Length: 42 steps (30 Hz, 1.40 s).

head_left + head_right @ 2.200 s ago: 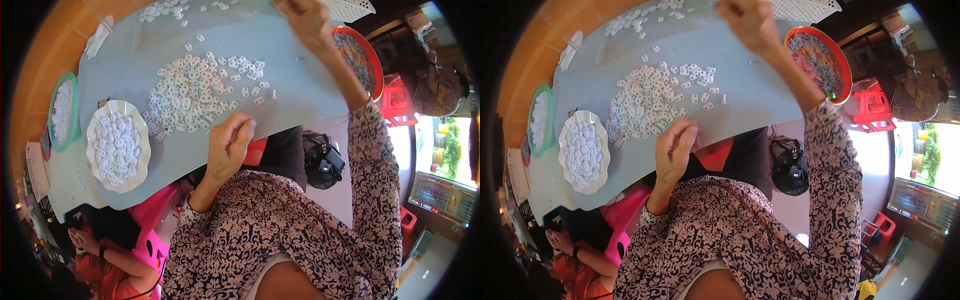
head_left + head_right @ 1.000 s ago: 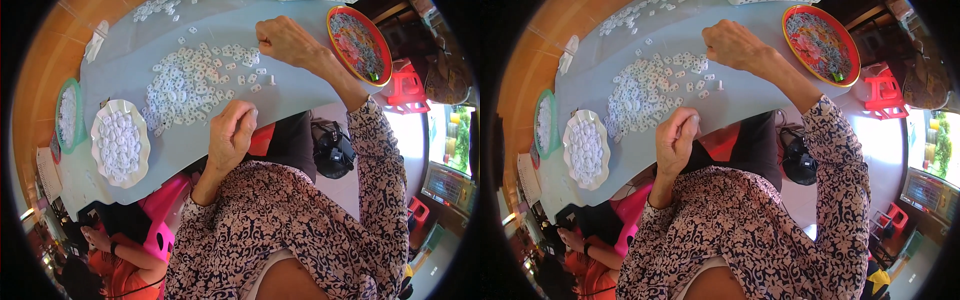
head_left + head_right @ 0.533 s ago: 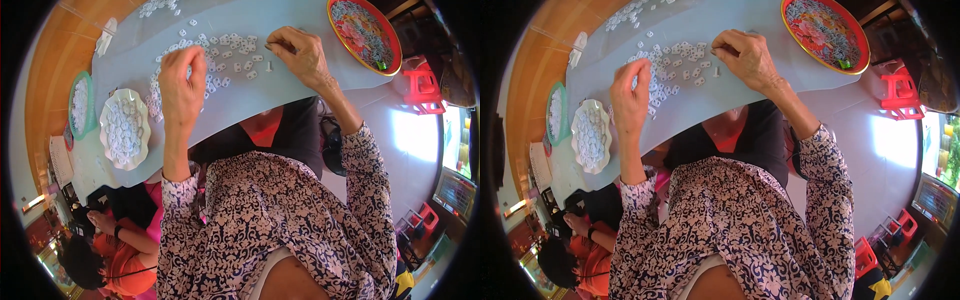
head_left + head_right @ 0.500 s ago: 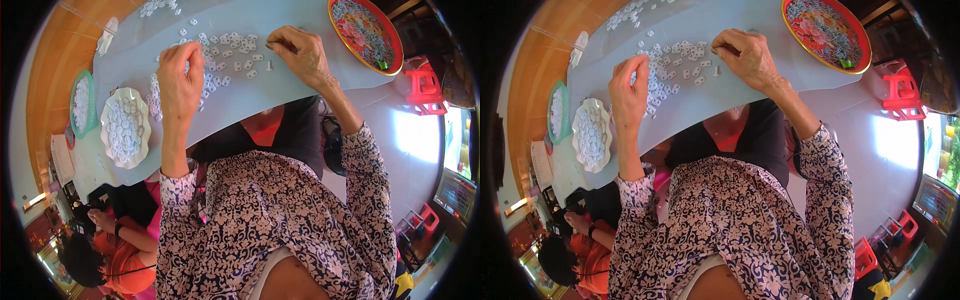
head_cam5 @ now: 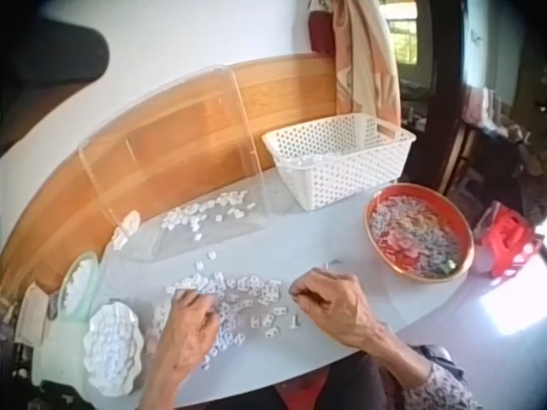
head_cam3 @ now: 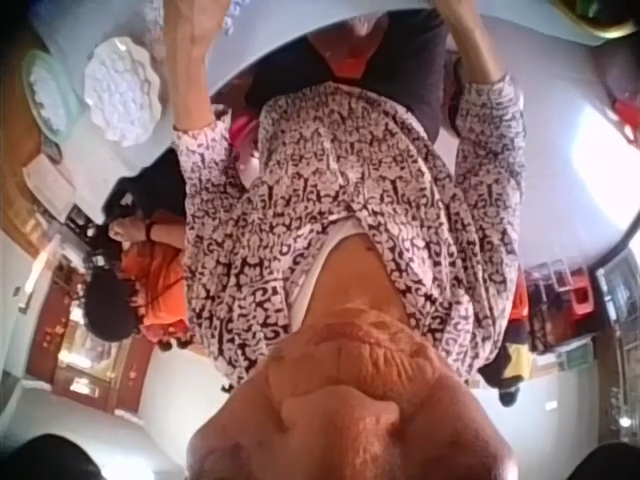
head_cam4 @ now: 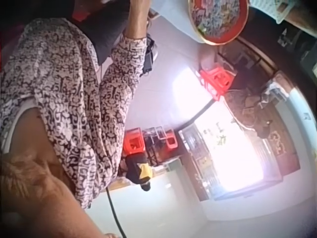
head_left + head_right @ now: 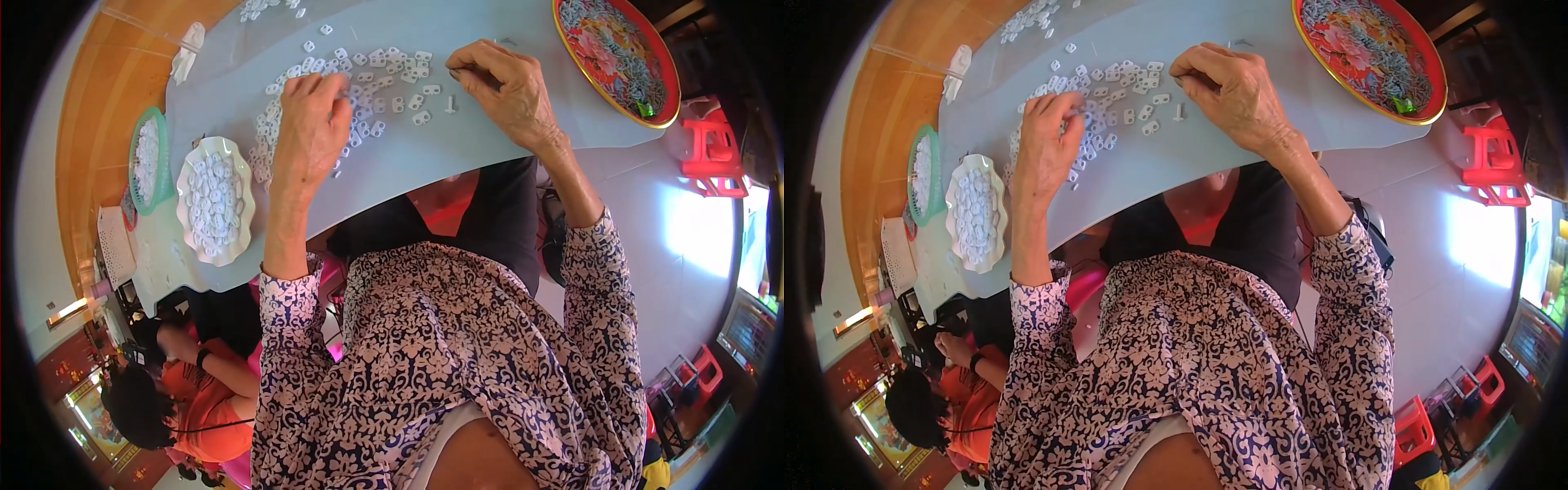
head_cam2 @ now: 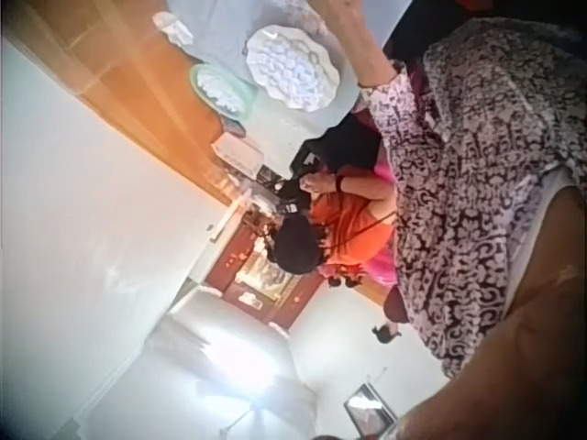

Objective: Assembling small white plastic components manually at a table.

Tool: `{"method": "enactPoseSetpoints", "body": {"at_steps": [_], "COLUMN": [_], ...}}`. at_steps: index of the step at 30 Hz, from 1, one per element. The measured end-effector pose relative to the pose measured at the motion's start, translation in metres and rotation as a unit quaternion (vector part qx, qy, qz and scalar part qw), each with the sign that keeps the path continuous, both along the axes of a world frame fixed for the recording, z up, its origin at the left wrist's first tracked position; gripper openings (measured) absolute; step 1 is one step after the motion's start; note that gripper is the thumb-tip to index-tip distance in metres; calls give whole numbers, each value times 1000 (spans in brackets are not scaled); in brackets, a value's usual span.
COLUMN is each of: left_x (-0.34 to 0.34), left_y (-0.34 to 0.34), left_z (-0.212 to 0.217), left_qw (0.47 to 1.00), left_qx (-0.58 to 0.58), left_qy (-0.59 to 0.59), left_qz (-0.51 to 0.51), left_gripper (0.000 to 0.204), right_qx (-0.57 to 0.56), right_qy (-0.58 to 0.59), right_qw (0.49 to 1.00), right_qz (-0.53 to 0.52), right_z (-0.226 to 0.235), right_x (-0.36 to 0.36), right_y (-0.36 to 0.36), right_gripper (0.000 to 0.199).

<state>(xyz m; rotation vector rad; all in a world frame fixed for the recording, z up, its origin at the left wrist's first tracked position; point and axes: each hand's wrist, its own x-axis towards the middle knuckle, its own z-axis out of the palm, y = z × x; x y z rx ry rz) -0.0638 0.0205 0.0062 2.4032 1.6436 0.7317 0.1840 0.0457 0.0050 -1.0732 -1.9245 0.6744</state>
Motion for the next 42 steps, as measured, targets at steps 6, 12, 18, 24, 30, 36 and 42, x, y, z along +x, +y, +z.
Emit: {"method": "enactPoseSetpoints", "body": {"at_steps": [6, 12, 18, 24, 30, 36, 42], "left_x": [-8, 2, 3, 4, 6, 20, 15], "left_y": [-6, -13, -12, -12, -11, -9, -8], "left_z": [0, -2, -3, -2, -3, 1, -8], "left_qw": [994, 1000, 999, 998, 999, 1000, 999], "left_qx": [38, -1, -14, 37, 15, -2, -2], "left_qy": [-91, 0, -37, -52, 25, 26, -23], "left_qz": [42, 3, -16, -12, 20, -11, -39], "left_gripper": [13, 12, 11, 8, 17, 19, 19], "right_qx": [26, 34, 35, 28, 27, 29, 27], "right_qy": [3, -10, -6, -3, 0, 0, 4], "right_qw": [1000, 999, 999, 1000, 1000, 1000, 1000], "right_qz": [10, 9, 3, 2, 1, -2, -6], "right_z": [-4, -5, -3, -3, -3, -2, -1], "right_x": [-3, -2, -3, -2, -3, -2, -4], "right_y": [1, 1, 1, 0, 0, 0, -1], "right_gripper": [11, 10, 9, 9, 9, 10, 9]}}
